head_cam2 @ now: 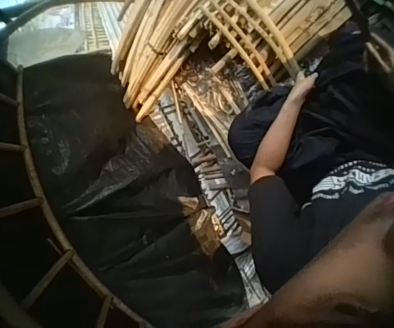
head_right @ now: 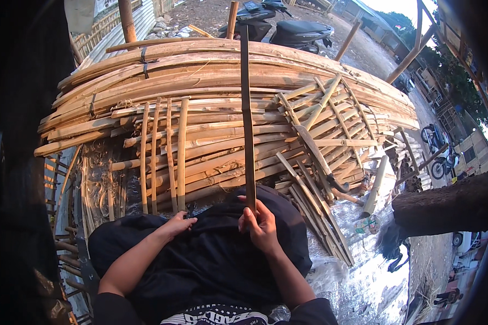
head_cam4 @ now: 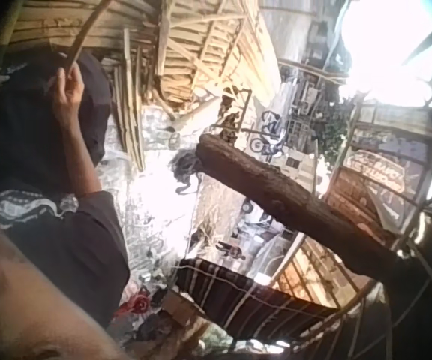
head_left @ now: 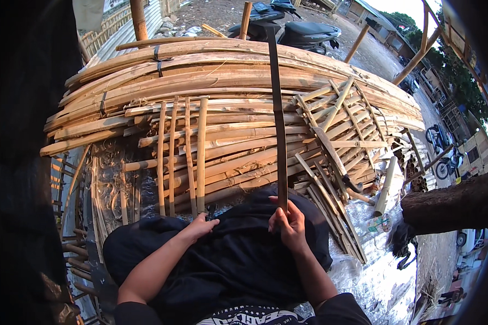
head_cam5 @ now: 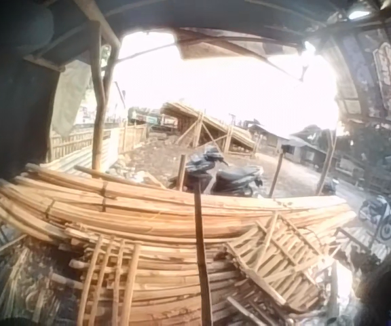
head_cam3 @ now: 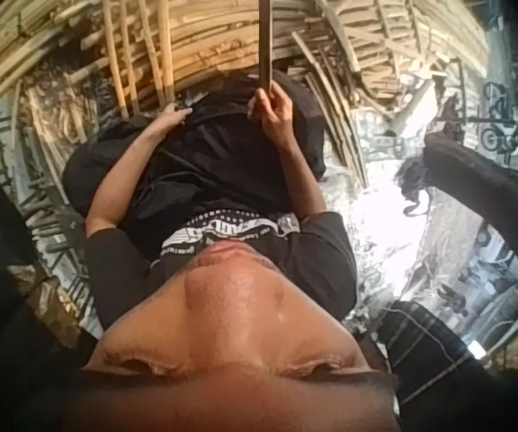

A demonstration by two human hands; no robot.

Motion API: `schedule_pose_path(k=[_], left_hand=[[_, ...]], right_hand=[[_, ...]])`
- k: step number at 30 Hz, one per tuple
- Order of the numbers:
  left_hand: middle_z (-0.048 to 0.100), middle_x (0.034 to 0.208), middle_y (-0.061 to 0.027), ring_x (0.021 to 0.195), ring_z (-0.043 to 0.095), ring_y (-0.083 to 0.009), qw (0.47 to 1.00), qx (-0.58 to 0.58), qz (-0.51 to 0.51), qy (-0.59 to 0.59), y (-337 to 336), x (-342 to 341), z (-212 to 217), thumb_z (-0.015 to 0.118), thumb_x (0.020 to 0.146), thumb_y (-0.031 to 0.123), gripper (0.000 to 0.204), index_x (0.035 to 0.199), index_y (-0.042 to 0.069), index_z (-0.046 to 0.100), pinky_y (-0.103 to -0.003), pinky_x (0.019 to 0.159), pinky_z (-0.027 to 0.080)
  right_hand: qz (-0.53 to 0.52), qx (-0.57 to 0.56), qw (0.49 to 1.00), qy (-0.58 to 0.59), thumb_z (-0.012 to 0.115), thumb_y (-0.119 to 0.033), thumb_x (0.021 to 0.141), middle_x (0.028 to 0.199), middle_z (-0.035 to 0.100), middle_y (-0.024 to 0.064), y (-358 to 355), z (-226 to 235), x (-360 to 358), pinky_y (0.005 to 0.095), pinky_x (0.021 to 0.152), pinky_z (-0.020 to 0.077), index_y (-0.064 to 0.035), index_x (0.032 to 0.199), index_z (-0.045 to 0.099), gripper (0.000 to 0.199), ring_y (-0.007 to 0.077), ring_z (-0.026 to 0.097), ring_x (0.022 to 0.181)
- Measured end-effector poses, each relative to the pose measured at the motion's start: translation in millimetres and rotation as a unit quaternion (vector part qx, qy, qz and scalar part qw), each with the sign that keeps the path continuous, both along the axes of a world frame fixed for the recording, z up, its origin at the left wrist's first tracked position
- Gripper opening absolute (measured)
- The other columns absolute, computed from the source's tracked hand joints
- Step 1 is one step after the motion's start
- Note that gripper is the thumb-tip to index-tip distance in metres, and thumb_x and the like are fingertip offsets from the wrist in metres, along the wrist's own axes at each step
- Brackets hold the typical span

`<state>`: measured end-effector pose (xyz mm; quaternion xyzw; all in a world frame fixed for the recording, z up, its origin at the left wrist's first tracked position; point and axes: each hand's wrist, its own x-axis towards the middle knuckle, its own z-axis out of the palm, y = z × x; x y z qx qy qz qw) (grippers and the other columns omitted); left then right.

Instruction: The person constructs a lattice structure from bamboo slats by weaving thin strips through wider slats and securing them with a tool.

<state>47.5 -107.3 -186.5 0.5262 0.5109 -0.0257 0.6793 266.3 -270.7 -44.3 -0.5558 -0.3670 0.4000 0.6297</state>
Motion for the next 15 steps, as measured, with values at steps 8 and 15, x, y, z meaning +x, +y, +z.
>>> schedule_pose_path(k=[8,15], left_hand=[[0.055,0.079,0.0021,0.057,0.044,-0.0039,0.923,-0.019,0.179,-0.340,39.1,1.1,83.2,0.068,0.093,0.028,0.023,0.092,0.013,0.050,-0.023,0.055,0.041],[0.065,0.121,-0.0154,0.054,0.039,-0.0020,0.818,0.006,0.341,-0.463,86.2,-32.9,110.4,0.061,0.096,0.049,0.038,0.109,0.015,0.050,-0.018,0.050,0.038]], right_hand=[[-0.017,-0.097,0.944,-0.316,0.048,-0.010,0.102,0.062,0.050,0.0034,-8.4,-12.7,-33.6,0.0259,0.052,0.0410,0.0025,0.123,0.059,0.027,0.0094,0.050,0.053],[0.056,0.077,0.841,-0.533,0.058,0.007,0.086,0.066,0.057,0.0125,-11.9,-33.8,-77.8,0.0355,0.051,0.0470,0.0052,0.131,0.055,0.045,0.0271,0.058,0.052]])
